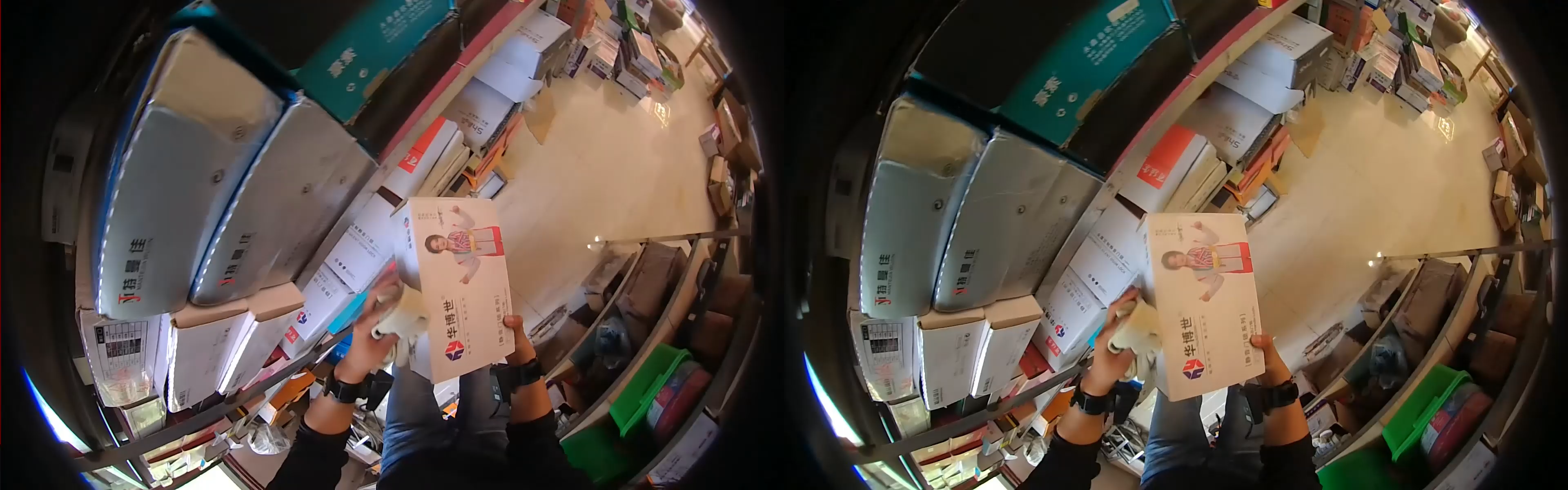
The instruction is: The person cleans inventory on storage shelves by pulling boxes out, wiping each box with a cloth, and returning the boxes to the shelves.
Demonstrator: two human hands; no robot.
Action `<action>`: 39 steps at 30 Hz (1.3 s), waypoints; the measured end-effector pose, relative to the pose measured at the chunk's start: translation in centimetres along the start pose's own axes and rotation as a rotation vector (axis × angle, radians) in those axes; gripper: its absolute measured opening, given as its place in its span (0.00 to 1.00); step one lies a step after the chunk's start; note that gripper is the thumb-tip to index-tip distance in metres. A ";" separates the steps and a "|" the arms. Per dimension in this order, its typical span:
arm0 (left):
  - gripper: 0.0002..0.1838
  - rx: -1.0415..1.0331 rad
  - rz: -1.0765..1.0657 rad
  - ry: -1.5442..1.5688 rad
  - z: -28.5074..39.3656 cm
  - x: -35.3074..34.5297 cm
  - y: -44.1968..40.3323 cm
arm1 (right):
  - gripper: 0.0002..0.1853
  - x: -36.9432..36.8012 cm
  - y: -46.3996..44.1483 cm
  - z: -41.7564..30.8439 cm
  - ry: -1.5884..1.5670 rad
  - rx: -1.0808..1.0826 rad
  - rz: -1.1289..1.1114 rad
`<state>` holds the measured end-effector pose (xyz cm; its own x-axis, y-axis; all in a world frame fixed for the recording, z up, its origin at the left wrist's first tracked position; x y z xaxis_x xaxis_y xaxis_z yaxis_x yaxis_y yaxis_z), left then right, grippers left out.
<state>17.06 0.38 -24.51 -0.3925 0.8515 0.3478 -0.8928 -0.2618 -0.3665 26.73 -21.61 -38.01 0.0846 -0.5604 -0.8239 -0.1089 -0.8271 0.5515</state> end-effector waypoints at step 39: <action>0.30 -0.053 -0.380 -0.432 -0.5 -5.3 -1.1 | 0.44 -1.3 7.2 -2.0 0.691 0.279 0.205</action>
<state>20.25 -3.67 -26.38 -0.1106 0.6158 0.7801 -0.9808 0.0592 -0.1858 27.80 -26.96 -32.74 0.6252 -0.6763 -0.3896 -0.4265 -0.7141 0.5551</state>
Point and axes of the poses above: each hand's wrist, its own y-axis away from the middle knuckle, its own x-axis out of the back of the hand, z = x × y, the point moved 3 cm from there along -y, towards the middle knuckle, and after that the axes turned 9 degrees about -x, right-handed, at the moved point
